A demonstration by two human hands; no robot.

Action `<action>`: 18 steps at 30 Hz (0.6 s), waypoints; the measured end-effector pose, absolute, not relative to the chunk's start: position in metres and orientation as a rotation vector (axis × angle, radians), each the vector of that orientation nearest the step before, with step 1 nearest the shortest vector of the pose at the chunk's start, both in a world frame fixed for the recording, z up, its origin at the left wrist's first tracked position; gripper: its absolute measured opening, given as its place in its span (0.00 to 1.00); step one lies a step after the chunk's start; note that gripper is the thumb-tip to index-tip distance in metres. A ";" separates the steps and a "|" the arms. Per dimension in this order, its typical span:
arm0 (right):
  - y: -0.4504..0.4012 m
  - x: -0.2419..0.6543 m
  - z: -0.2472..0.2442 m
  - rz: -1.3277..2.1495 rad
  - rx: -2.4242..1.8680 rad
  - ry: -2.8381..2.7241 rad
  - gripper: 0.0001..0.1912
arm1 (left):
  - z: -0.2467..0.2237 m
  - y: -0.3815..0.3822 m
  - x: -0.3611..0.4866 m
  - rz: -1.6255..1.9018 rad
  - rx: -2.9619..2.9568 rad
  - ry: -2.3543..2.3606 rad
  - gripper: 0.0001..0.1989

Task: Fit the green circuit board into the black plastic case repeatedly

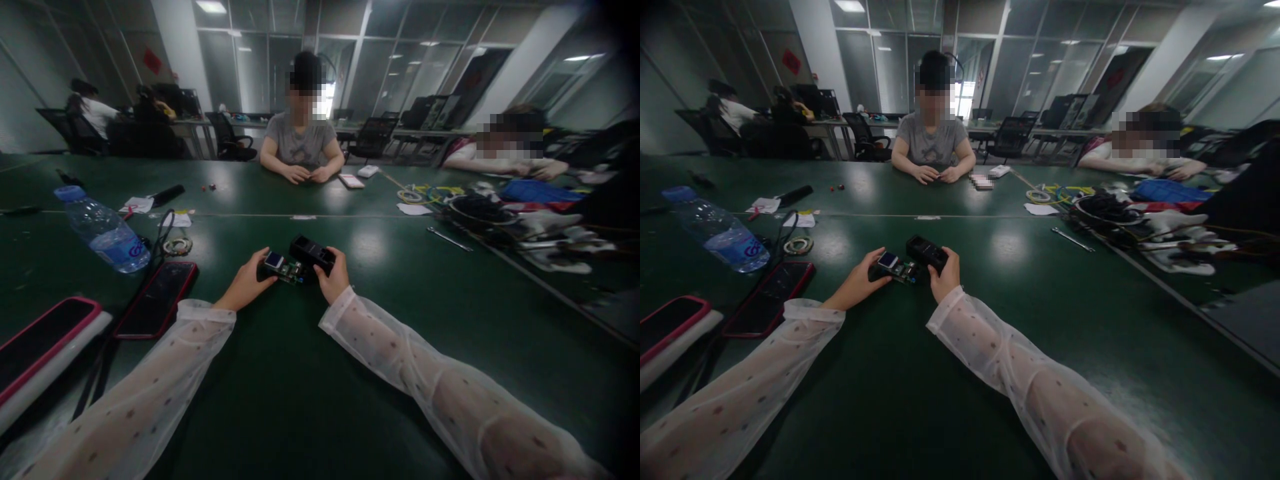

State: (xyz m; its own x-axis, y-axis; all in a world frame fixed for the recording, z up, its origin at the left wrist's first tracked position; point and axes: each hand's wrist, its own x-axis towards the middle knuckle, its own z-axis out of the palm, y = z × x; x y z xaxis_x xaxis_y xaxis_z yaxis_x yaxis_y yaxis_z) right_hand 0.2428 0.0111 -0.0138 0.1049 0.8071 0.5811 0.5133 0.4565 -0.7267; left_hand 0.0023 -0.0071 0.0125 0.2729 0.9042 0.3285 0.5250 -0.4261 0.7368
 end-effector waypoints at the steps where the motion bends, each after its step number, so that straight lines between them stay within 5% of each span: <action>1: 0.011 0.243 -0.014 0.314 -1.194 -1.565 0.26 | 0.012 -0.007 0.002 1.024 2.059 1.281 0.37; 10: 0.011 0.243 -0.017 0.332 -1.242 -1.687 0.28 | 0.008 -0.006 -0.001 1.062 2.033 1.340 0.31; 18: 0.008 0.241 -0.012 0.331 -1.236 -1.727 0.27 | 0.012 -0.008 0.000 1.039 2.021 1.369 0.35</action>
